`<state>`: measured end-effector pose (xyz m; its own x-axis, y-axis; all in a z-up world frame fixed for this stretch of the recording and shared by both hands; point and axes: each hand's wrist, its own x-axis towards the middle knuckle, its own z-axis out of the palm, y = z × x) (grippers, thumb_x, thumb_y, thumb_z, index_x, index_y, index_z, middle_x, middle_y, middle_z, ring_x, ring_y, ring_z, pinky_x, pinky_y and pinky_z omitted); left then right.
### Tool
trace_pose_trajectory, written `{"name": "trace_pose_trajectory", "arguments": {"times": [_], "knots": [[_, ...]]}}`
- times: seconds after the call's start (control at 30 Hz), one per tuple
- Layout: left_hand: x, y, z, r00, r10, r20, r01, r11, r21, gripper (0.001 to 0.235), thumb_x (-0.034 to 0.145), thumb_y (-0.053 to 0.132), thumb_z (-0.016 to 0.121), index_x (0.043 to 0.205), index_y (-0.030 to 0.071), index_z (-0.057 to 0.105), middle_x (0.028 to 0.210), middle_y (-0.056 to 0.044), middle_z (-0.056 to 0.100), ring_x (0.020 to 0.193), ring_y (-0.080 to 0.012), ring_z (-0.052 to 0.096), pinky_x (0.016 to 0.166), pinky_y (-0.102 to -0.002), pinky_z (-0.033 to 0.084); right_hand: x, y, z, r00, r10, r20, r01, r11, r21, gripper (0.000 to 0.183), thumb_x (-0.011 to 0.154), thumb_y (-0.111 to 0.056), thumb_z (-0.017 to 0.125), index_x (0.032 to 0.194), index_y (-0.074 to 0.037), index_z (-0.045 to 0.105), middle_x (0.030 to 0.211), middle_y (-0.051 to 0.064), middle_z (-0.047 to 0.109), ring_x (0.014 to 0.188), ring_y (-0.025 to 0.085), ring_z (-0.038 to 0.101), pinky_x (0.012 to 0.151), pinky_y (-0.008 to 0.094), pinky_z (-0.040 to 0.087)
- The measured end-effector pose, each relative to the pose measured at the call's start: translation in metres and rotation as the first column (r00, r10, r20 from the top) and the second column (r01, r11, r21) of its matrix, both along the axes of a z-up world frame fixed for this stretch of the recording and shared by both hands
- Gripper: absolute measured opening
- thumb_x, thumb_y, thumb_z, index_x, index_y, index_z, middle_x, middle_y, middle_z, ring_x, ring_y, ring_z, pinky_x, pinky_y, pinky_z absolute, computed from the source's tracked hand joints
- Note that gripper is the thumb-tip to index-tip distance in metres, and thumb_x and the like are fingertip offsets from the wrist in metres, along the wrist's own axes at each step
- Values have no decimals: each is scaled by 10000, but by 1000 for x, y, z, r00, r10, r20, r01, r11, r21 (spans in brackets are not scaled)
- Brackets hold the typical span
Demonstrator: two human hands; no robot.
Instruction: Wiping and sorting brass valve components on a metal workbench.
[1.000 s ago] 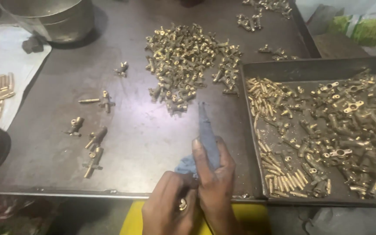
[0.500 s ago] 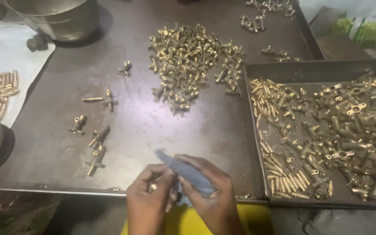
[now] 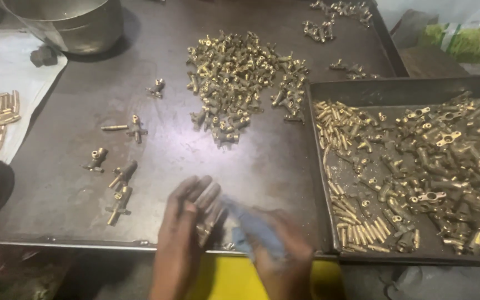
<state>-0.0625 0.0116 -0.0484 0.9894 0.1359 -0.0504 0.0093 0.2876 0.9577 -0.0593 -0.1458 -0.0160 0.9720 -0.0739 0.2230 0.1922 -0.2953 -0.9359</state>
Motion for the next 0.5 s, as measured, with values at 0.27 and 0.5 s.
{"name": "trace_pose_trajectory", "arguments": {"times": [0.27, 0.5], "knots": [[9, -14, 14, 982, 74, -172, -161, 800, -578, 527, 980, 161, 374, 1497, 60, 361, 1497, -249, 480, 1351, -396, 533, 1093, -497, 477, -10, 25, -12, 899, 311, 308, -234, 936, -262, 331, 751, -11, 813, 1073, -9, 735, 966, 119, 778, 880, 194, 761, 729, 313, 632], [15, -7, -7, 988, -44, -145, -45, 829, -558, 596, 995, 336, 389, 1538, 98, 321, 1581, -173, 444, 1437, -337, 451, 1083, -421, 400, 46, 17, -13, 899, 425, -110, -423, 905, 45, 245, 826, 34, 746, 1068, -1, 726, 927, 113, 778, 849, 160, 742, 731, 315, 618]]}}
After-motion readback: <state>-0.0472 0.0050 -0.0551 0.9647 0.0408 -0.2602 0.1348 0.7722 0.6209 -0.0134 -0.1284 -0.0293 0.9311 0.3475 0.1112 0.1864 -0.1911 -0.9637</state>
